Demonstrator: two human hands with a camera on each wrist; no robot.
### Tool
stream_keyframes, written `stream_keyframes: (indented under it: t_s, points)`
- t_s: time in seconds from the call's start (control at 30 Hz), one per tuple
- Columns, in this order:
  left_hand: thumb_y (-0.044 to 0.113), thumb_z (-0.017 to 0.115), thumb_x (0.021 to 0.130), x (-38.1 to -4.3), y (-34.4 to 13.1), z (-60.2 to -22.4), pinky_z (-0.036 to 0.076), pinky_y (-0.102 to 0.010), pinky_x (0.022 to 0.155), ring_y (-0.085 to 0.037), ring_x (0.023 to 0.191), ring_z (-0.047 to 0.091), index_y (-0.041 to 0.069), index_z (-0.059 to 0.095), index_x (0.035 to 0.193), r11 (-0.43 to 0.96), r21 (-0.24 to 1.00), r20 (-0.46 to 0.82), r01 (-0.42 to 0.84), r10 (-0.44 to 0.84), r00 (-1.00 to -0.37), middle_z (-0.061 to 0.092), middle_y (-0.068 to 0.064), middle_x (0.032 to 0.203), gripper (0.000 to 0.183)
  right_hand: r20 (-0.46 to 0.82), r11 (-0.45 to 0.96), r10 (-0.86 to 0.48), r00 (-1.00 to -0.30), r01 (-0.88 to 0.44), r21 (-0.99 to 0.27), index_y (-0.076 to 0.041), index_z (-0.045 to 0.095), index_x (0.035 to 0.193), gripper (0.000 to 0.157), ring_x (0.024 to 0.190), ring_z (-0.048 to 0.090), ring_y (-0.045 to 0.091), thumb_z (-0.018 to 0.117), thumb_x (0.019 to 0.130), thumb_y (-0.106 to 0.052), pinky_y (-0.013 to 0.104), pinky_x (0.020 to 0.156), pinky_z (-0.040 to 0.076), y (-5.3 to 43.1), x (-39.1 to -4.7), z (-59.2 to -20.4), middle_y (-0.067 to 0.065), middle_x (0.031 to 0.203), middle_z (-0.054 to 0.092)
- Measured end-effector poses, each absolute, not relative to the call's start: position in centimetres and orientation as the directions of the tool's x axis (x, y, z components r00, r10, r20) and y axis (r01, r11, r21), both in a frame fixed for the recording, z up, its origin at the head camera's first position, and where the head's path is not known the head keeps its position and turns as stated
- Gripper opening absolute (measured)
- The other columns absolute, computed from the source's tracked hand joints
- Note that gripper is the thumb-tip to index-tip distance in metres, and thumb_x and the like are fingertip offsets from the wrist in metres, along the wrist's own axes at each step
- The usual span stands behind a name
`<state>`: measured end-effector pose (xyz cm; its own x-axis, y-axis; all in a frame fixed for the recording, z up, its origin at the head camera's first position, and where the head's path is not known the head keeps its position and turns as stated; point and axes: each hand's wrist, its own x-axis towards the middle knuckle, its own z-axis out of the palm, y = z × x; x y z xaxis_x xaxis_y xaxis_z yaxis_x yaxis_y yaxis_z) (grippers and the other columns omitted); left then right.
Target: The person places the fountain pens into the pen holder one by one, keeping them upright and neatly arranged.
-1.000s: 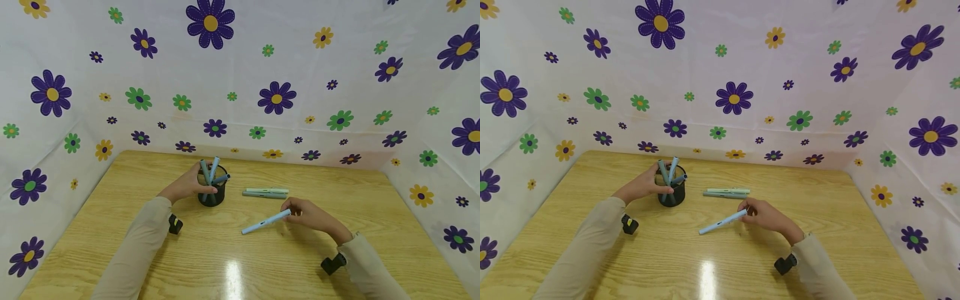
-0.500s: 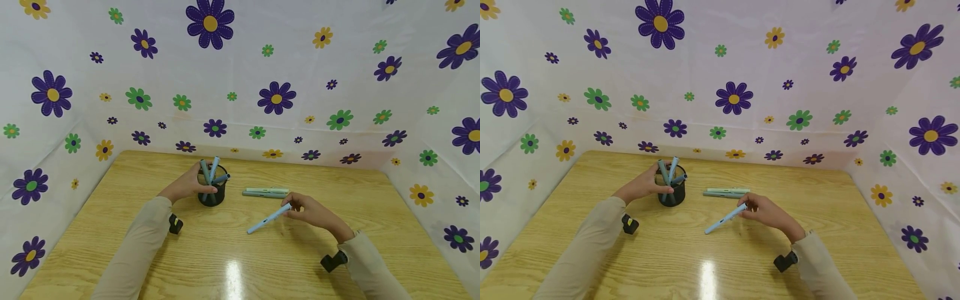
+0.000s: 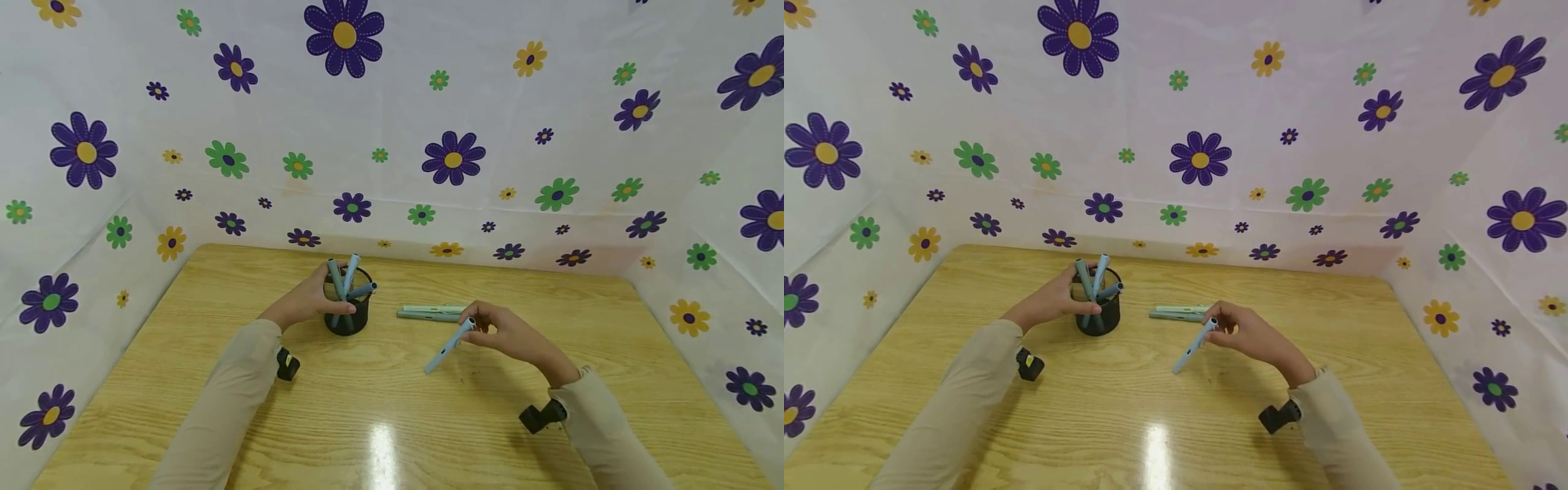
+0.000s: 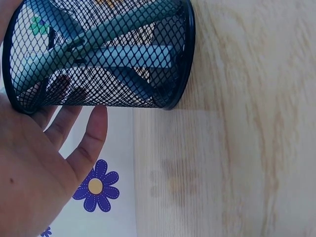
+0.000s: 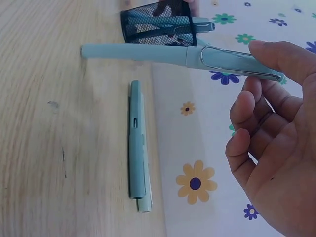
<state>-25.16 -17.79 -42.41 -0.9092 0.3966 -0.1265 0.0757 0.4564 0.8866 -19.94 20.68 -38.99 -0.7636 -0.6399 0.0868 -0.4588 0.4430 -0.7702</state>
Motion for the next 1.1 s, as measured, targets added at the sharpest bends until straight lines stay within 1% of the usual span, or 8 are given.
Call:
stream_keyframes:
  t_s: [0.03,0.13,0.27,0.53,0.7,0.77,0.93,1.1]
  points:
    - [0.035,0.08,0.078,-25.2,-17.8,-42.4,0.028,-0.059,0.111,-0.036,0.14,0.029,0.015,0.02,0.152,0.457,0.886,-0.126,0.076,0.396,-0.91,0.03,-0.018,0.149,0.098,0.086,0.448,-0.636,-0.767,-0.458,-0.768,-0.011,0.06,0.105,0.014,0.07,0.045,0.01,0.063,0.094,-0.018,0.03,0.061,0.038,20.7,-20.0,-38.9,-0.003,0.085,0.053]
    - [0.035,0.08,0.078,-25.1,-17.8,-42.4,0.028,-0.059,0.111,-0.036,0.139,0.029,0.016,0.02,0.152,0.456,0.887,-0.126,0.074,0.394,-0.91,0.031,-0.018,0.149,0.098,0.061,0.478,-0.615,-0.786,-0.433,-0.764,-0.009,0.061,0.106,0.016,0.072,0.045,0.01,0.064,0.094,-0.018,0.03,0.062,0.038,20.6,-20.0,-38.6,-0.002,0.087,0.054]
    - [0.036,0.08,0.078,-25.1,-17.8,-42.3,0.029,-0.058,0.11,-0.036,0.138,0.031,0.015,0.019,0.153,0.452,0.889,-0.123,0.078,0.4,-0.908,0.032,-0.018,0.148,0.098,0.062,0.495,-0.598,-0.799,-0.429,-0.755,-0.004,0.06,0.107,0.018,0.072,0.046,0.011,0.064,0.093,-0.015,0.029,0.062,0.039,20.5,-20.2,-38.0,-0.001,0.087,0.053]
    - [0.035,0.08,0.078,-24.9,-17.6,-41.9,0.033,-0.055,0.108,-0.035,0.134,0.036,0.013,0.019,0.152,0.446,0.891,-0.115,0.083,0.4,-0.909,0.037,-0.018,0.143,0.098,0.097,0.482,-0.597,-0.796,-0.453,-0.75,-0.009,0.06,0.106,0.014,0.07,0.046,0.011,0.064,0.093,-0.014,0.028,0.061,0.038,20.4,-20.5,-36.6,-0.001,0.087,0.054]
    - [0.033,0.081,0.078,-24.8,-17.6,-42.1,0.034,-0.055,0.108,-0.036,0.134,0.037,0.014,0.02,0.152,0.449,0.891,-0.123,0.073,0.392,-0.912,0.039,-0.019,0.143,0.098,0.112,0.483,-0.595,-0.796,-0.465,-0.742,-0.005,0.06,0.107,0.016,0.072,0.046,0.012,0.064,0.093,-0.013,0.028,0.063,0.039,20.0,-20.8,-35.9,0.0,0.089,0.054]
    - [0.032,0.08,0.079,-24.8,-17.6,-42.1,0.034,-0.056,0.107,-0.037,0.134,0.037,0.013,0.019,0.153,0.448,0.891,-0.121,0.076,0.395,-0.911,0.038,-0.02,0.143,0.098,0.119,0.479,-0.594,-0.796,-0.468,-0.743,-0.002,0.059,0.107,0.017,0.073,0.047,0.012,0.064,0.093,-0.012,0.028,0.064,0.04,19.8,-21.0,-35.6,0.001,0.089,0.054]
    - [0.033,0.08,0.078,-24.8,-17.7,-42.1,0.032,-0.056,0.108,-0.037,0.136,0.035,0.014,0.019,0.152,0.446,0.892,-0.119,0.076,0.393,-0.912,0.035,-0.019,0.145,0.098,0.131,0.484,-0.595,-0.793,-0.484,-0.729,-0.004,0.059,0.107,0.016,0.075,0.047,0.012,0.063,0.093,-0.012,0.026,0.064,0.039,19.4,-21.3,-34.5,-0.001,0.087,0.054]
    - [0.033,0.081,0.077,-24.9,-17.6,-42.1,0.029,-0.057,0.11,-0.036,0.139,0.03,0.015,0.02,0.152,0.447,0.892,-0.123,0.069,0.387,-0.914,0.032,-0.018,0.148,0.098,0.15,0.451,-0.624,-0.767,-0.51,-0.732,-0.003,0.059,0.106,0.015,0.075,0.045,0.012,0.063,0.093,-0.011,0.025,0.066,0.04,18.8,-21.6,-33.2,-0.001,0.093,0.052]
